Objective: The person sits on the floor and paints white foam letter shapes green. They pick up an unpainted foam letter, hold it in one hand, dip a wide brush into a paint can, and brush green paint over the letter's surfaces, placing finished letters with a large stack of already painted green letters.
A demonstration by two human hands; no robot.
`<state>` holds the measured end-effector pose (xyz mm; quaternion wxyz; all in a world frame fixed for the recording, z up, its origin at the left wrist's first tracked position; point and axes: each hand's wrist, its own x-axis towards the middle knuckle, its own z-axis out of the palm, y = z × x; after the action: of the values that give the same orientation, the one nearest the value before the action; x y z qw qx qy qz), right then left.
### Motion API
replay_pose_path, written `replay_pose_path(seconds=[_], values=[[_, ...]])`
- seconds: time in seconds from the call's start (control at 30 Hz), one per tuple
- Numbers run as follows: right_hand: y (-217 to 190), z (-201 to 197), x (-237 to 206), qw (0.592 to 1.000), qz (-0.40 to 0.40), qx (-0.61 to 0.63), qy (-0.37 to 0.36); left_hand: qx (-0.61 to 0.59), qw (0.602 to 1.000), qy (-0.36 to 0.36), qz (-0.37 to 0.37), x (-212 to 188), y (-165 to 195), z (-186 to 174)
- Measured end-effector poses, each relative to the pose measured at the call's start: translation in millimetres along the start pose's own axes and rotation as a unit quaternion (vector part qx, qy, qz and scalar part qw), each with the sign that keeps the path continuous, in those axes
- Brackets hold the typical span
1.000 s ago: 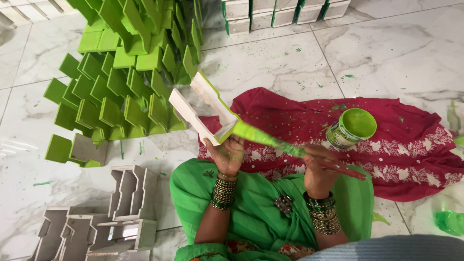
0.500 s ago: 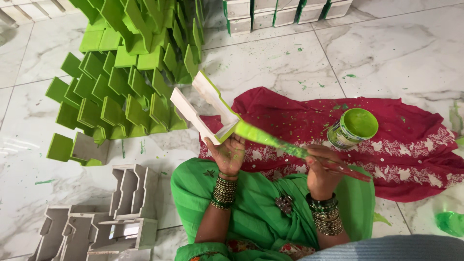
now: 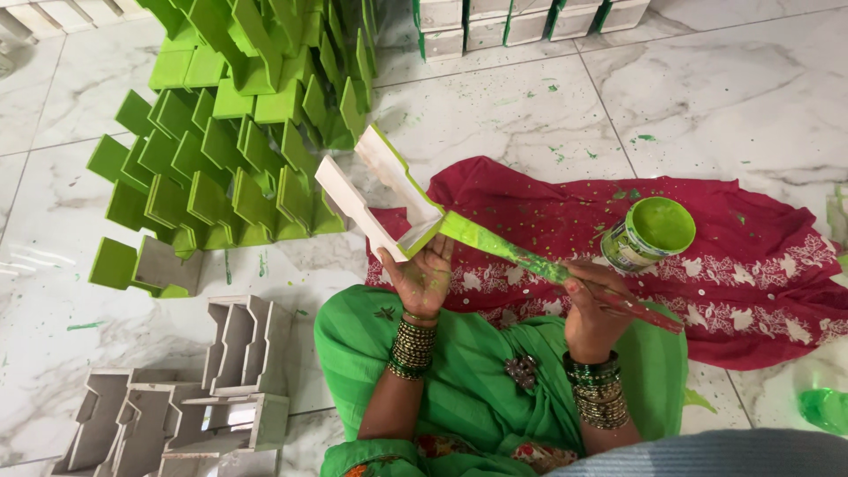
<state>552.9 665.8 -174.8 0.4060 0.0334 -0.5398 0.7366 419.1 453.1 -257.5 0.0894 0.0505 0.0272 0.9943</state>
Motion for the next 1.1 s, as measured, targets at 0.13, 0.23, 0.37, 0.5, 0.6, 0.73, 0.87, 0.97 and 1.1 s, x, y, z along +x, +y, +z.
replay_pose_path(seconds=[0.13, 0.23, 0.37, 0.5, 0.6, 0.73, 0.87, 0.97, 1.1], values=[[3.8, 14.2, -10.9, 0.998, 0.035, 0.049, -0.014, 0.023, 0.999, 0.046, 0.010, -1.5, 3.3, 2.5], [1.8, 24.1, -27.4, 0.996, 0.053, -0.032, -0.061, -0.009, 1.000, -0.023, 0.015, 1.2, 2.7, 3.9], [-7.4, 26.2, -37.1, 0.990, 0.080, 0.077, -0.085, -0.022, 0.999, -0.044, 0.013, 3.1, 2.8, 9.0], [-6.0, 25.6, -29.0, 0.995, 0.064, 0.075, -0.029, 0.018, 1.000, -0.006, 0.019, 0.3, 2.4, 17.1], [0.5, 28.0, -26.6, 0.995, 0.071, 0.074, 0.008, 0.013, 1.000, 0.011, 0.011, -0.6, 3.1, 18.8], [1.8, 28.6, -36.5, 0.995, 0.096, 0.010, -0.027, -0.027, 0.999, -0.018, 0.014, 2.0, 3.3, 12.1], [-2.1, 24.4, -39.8, 0.992, 0.099, 0.057, -0.055, -0.023, 0.999, -0.024, 0.021, 5.3, 2.9, 4.9], [-2.4, 23.0, -34.4, 0.994, 0.077, 0.071, -0.033, -0.015, 0.999, -0.022, 0.019, 3.2, 1.7, 4.5], [-4.0, 21.7, -24.9, 0.996, 0.082, 0.002, -0.015, -0.017, 0.999, -0.023, 0.019, 0.1, 1.1, 11.4]])
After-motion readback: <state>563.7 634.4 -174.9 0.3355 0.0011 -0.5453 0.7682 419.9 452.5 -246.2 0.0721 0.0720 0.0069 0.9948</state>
